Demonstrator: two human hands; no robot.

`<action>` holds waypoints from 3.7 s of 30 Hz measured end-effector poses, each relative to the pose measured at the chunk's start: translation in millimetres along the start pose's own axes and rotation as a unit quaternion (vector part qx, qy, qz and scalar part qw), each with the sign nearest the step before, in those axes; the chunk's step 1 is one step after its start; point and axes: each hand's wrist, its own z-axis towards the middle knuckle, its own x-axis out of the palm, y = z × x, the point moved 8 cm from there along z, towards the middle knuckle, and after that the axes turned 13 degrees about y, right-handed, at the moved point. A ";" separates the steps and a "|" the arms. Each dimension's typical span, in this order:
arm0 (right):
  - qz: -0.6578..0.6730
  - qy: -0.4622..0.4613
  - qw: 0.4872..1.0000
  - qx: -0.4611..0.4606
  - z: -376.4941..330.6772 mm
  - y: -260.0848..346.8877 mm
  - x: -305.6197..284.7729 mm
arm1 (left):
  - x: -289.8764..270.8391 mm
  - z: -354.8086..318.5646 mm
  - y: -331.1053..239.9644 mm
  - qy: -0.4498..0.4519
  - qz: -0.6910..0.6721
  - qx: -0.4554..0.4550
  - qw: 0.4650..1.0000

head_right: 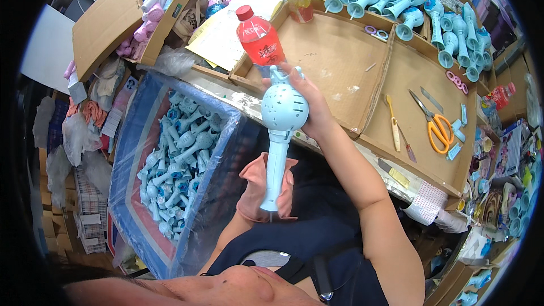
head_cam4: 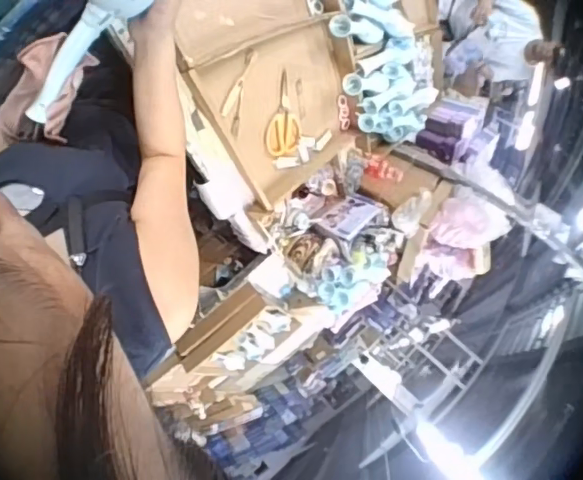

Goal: The person assembles light-up baton toys by inserting batteries, attaching stickers, and using a screwdriver to secure parts. They wipe each baton with a cloth and place finished units into a large bin.

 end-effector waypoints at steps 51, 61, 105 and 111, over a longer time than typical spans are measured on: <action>-0.434 -0.009 0.899 0.055 -83.9 40.6 52.2 | -39.9 22.0 -4.0 -0.064 0.007 0.019 0.998; -0.893 0.216 0.368 -0.142 -97.6 32.6 95.0 | 4.2 20.4 5.9 0.029 -0.037 -0.086 0.995; -0.390 -0.005 0.847 0.361 -186.1 48.9 -17.5 | -12.5 60.4 -0.1 -0.066 0.372 0.051 0.925; -0.803 0.108 0.571 0.135 -176.1 65.9 32.8 | -22.0 48.3 14.3 -0.105 0.229 0.002 0.968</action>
